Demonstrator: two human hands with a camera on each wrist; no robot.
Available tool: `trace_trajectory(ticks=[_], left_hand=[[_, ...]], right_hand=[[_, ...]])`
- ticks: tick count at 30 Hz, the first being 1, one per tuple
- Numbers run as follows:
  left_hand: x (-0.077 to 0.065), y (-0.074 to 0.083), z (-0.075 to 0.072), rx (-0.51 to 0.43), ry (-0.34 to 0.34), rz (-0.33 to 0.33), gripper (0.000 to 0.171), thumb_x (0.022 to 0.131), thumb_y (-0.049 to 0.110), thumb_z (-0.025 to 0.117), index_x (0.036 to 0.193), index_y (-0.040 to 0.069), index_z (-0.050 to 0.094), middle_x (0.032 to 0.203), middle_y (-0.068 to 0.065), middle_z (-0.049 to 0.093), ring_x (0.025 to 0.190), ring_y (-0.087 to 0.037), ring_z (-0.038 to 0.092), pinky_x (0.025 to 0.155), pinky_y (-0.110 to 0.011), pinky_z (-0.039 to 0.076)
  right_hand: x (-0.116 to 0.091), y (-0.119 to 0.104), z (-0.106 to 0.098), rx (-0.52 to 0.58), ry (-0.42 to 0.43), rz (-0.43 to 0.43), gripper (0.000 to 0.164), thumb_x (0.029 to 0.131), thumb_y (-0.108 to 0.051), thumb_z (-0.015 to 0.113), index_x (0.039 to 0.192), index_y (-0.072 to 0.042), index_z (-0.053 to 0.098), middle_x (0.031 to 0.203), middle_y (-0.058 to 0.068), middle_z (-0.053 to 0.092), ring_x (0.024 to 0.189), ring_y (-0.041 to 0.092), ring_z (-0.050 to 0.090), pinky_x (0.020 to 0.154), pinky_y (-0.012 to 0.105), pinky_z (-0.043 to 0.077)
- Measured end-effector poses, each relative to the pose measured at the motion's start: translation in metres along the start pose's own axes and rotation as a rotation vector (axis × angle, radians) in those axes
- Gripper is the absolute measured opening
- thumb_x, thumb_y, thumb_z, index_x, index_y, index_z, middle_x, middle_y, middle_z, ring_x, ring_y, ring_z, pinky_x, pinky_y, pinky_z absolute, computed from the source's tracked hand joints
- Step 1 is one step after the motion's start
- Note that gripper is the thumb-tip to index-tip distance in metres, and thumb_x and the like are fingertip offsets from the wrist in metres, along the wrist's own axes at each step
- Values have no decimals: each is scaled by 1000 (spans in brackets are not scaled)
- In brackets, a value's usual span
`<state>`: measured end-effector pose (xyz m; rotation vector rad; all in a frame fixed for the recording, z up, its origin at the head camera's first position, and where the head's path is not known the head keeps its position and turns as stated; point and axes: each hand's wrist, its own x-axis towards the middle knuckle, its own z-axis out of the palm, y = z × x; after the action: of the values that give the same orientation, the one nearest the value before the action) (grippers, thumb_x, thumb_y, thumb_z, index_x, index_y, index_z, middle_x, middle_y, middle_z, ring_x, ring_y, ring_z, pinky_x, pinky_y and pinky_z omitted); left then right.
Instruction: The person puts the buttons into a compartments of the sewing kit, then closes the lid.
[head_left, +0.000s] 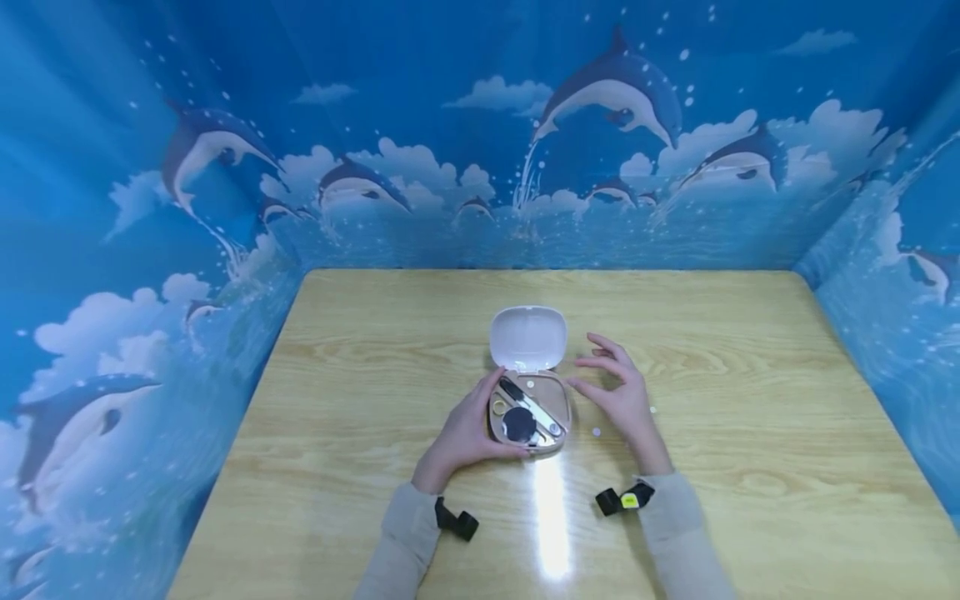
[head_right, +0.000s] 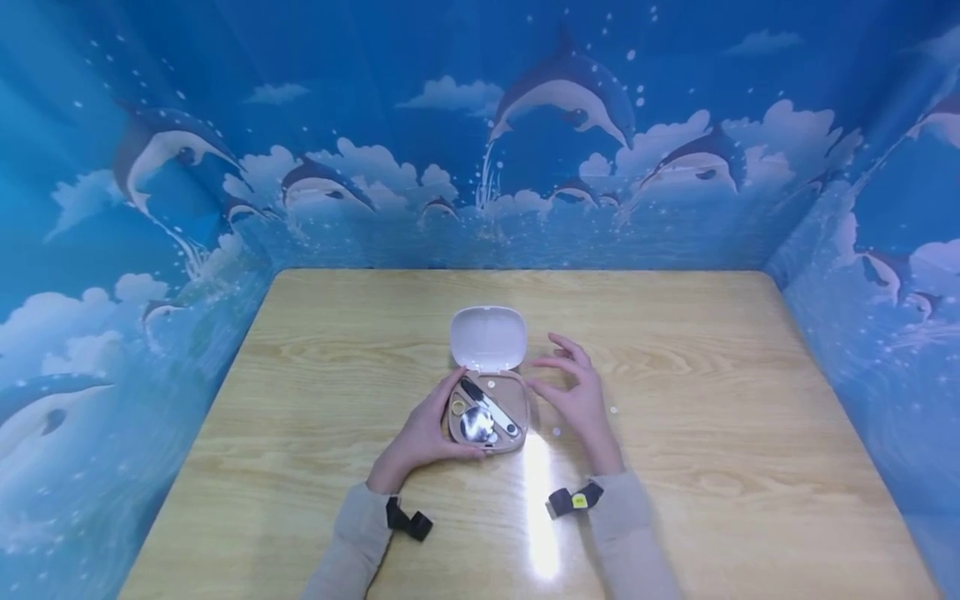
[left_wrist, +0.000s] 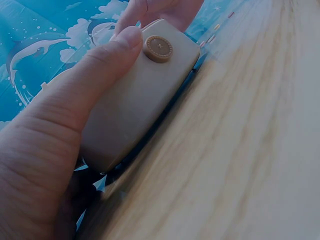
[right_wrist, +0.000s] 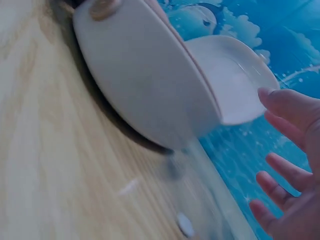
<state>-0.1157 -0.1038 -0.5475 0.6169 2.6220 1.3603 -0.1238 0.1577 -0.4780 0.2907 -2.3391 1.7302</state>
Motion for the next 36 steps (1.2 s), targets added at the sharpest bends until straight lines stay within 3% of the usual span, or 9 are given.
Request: trace_trajectory(ticks=[3, 7, 11, 14, 18, 27, 36], left_hand=[[1, -1, -1, 8, 0, 0, 135, 53, 61, 91, 159, 35, 12, 159, 0, 31, 141, -29, 37, 112, -55, 34], [2, -1, -3, 15, 4, 3, 134, 53, 60, 92, 159, 36, 13, 159, 1, 32, 141, -27, 37, 113, -53, 34], [2, 0, -3, 14, 6, 0, 134, 52, 57, 93, 158, 37, 13, 158, 1, 33, 140, -26, 38, 113, -52, 34], [2, 0, -2, 16, 4, -1, 134, 52, 58, 93, 158, 37, 13, 159, 1, 32, 141, -27, 37, 113, -53, 34], [1, 1, -3, 17, 1, 4, 134, 53, 58, 92, 159, 35, 13, 159, -1, 32, 141, -29, 37, 112, -54, 34], [1, 1, -3, 26, -4, 0, 134, 53, 60, 92, 159, 32, 14, 159, -1, 32, 141, -28, 37, 113, -53, 33], [0, 2, -1, 25, -1, 8, 135, 53, 58, 92, 159, 32, 14, 159, -1, 32, 141, -30, 37, 112, -55, 34]], right_hand=[[-1, -1, -11, -16, 11, 26, 33, 78, 5, 79, 109, 9, 69, 137, 24, 55, 128, 37, 47, 108, 25, 37], [-2, 3, -26, 1, 45, 26, 37, 79, 8, 77, 114, 10, 66, 122, 26, 62, 112, 29, 57, 101, 30, 45], [-4, 10, -44, -15, 79, 15, 36, 79, 9, 76, 114, 11, 66, 102, 17, 66, 93, 20, 61, 90, 28, 50], [-6, 15, -58, -62, 93, 43, 36, 81, 6, 77, 115, 9, 67, 92, 12, 62, 87, 18, 57, 85, 29, 50], [-12, 20, -72, -122, 98, 86, 36, 81, 4, 77, 116, 8, 67, 87, 20, 54, 82, 21, 50, 77, 30, 47], [-24, 29, -90, -222, 61, 81, 38, 78, 6, 79, 114, 9, 67, 82, 24, 43, 77, 25, 39, 67, 29, 37], [-29, 85, -103, -252, -43, -5, 47, 72, 5, 84, 117, 3, 70, 78, 14, 40, 73, 17, 35, 60, 23, 32]])
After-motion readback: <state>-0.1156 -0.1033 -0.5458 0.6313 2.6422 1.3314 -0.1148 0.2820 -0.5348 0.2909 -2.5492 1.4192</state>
